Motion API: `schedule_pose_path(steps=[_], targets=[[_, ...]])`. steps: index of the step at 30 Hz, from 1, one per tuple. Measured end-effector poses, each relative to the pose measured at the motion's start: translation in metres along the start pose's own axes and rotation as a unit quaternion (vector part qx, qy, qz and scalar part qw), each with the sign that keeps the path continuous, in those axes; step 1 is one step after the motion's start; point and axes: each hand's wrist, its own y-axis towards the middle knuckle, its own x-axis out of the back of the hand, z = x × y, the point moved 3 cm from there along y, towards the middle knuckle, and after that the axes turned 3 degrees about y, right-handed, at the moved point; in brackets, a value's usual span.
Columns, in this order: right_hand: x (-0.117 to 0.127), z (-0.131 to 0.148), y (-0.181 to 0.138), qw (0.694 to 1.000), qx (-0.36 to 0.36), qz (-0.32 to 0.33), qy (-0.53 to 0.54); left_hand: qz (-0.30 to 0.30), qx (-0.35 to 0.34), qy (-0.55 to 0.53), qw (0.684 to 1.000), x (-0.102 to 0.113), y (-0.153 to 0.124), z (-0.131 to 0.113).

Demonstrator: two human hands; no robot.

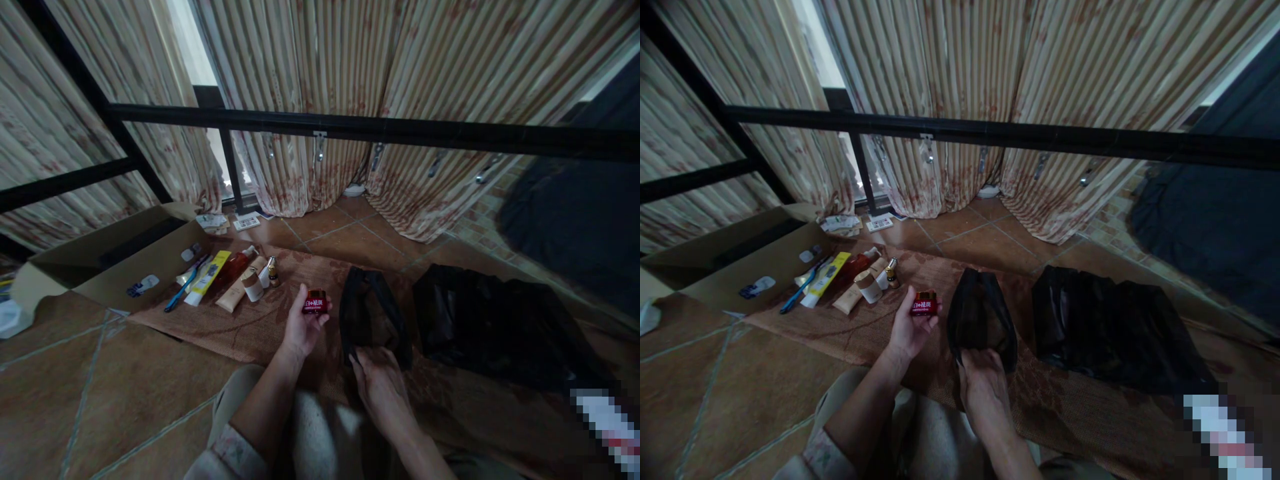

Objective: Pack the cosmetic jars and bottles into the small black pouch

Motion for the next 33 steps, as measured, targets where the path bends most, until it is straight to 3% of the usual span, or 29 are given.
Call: schedule_pose_path(steps=[22, 33], targets=[[-0.0001, -0.0001, -0.0004, 1.000, 0.010, -0.003, 0.006, 0.026, -0.115, 0.064, 0.991, -0.0014, 0.0006, 0.0037], [-0.0001, 0.0002, -0.0005, 1.000, 0.003, -0.002, 0.005, 0.021, -0.094, 0.031, 0.995, -0.0020, -0.0001, 0.0016]])
